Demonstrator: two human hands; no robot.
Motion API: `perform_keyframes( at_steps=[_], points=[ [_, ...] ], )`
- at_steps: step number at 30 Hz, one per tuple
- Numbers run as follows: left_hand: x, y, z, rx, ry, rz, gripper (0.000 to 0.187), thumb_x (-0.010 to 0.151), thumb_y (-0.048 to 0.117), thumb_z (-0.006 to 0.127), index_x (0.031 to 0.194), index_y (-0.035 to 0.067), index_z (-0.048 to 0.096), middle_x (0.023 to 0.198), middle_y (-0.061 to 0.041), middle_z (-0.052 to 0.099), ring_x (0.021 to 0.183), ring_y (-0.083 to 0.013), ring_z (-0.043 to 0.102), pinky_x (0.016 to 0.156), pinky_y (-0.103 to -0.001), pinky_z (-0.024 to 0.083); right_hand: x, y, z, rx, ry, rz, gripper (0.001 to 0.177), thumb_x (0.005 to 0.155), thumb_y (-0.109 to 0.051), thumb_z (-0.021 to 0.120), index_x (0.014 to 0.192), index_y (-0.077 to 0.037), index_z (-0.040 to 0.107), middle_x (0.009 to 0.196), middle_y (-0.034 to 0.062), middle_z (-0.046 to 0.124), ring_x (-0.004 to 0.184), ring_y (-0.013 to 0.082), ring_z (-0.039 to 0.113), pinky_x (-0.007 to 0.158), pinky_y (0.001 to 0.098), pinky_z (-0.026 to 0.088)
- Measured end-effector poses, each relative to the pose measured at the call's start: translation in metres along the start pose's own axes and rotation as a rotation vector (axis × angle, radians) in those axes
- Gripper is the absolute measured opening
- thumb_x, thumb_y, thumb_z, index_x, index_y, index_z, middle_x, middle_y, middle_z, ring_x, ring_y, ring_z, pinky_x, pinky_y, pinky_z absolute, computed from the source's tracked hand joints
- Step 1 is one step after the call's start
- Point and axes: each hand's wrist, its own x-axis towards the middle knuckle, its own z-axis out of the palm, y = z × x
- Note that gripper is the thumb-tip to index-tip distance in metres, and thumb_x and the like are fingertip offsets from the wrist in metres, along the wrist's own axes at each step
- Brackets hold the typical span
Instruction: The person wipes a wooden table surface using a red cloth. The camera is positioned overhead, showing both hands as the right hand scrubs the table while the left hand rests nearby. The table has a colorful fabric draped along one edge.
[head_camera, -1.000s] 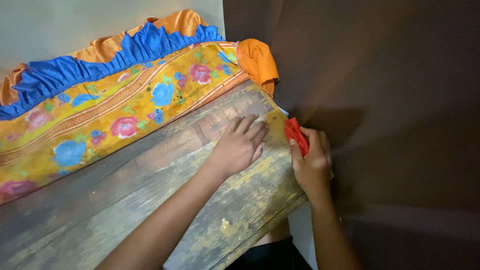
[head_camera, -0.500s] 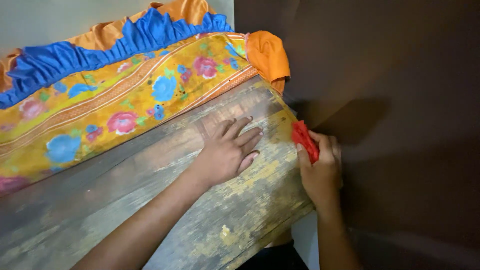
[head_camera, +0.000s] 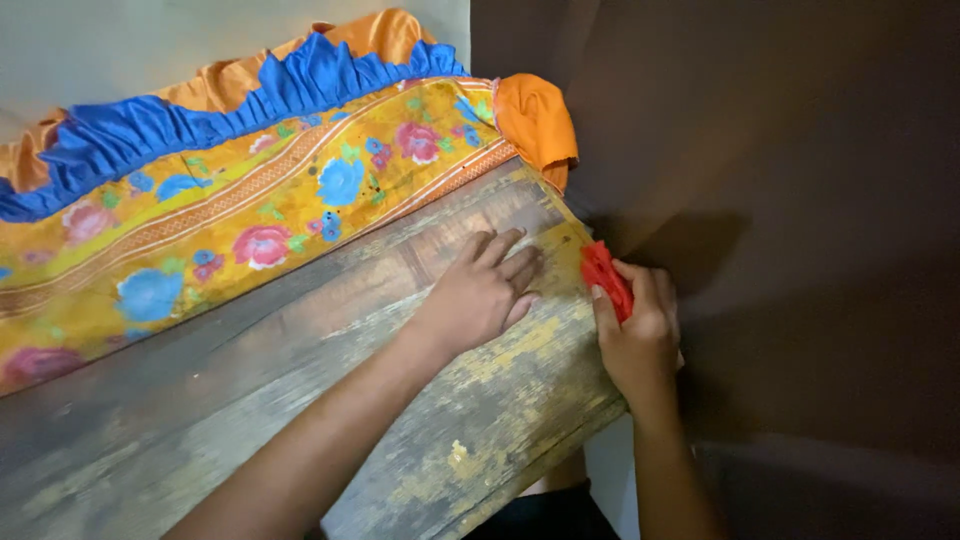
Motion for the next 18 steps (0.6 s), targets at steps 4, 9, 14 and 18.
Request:
perform_keyframes(
  at_steps=[4, 9, 14, 18],
  points=[
    [-0.005, 0.007, 0.004, 0.030, 0.008, -0.049, 0.041, 0.102, 0.037, 0.048, 0.119, 0.007, 0.069, 0.123, -0.010, 0.067, 0.132, -0.0326, 0.053, 0.103, -0.049, 0.040, 0.001, -0.002, 0.001, 0.011, 0.025, -0.018, 0.037, 0.086, -0.008, 0.080, 0.120, -0.003, 0.069, 0.103, 0.0198, 0.061, 0.100, 0.0456, 0.063, 0.087, 0.0535, 0.050],
    [-0.013, 0.007, 0.010, -0.002, 0.170, -0.054, 0.035, 0.103, 0.032, 0.049, 0.101, 0.008, 0.074, 0.105, -0.008, 0.071, 0.123, -0.0308, 0.060, 0.098, -0.045, 0.044, 0.000, 0.002, 0.002, 0.015, 0.041, -0.100, 0.035, 0.085, -0.010, 0.082, 0.118, -0.003, 0.071, 0.100, 0.0194, 0.062, 0.096, 0.0446, 0.063, 0.084, 0.0510, 0.052],
    [-0.009, 0.010, 0.003, -0.028, 0.107, -0.096, 0.034, 0.102, 0.034, 0.049, 0.104, 0.010, 0.073, 0.110, -0.007, 0.072, 0.126, -0.0304, 0.058, 0.099, -0.046, 0.043, 0.001, 0.013, 0.008, 0.034, 0.033, -0.116, 0.035, 0.086, -0.011, 0.082, 0.118, -0.005, 0.070, 0.100, 0.0179, 0.061, 0.096, 0.0443, 0.062, 0.084, 0.0520, 0.051],
    [-0.010, 0.011, 0.006, -0.006, 0.112, -0.103, 0.034, 0.101, 0.035, 0.048, 0.110, 0.011, 0.071, 0.118, -0.006, 0.070, 0.129, -0.0305, 0.055, 0.102, -0.046, 0.041, -0.001, 0.013, 0.010, 0.043, 0.063, -0.163, 0.034, 0.087, -0.010, 0.082, 0.118, -0.006, 0.071, 0.101, 0.0150, 0.061, 0.099, 0.0410, 0.063, 0.086, 0.0474, 0.051]
  ],
)
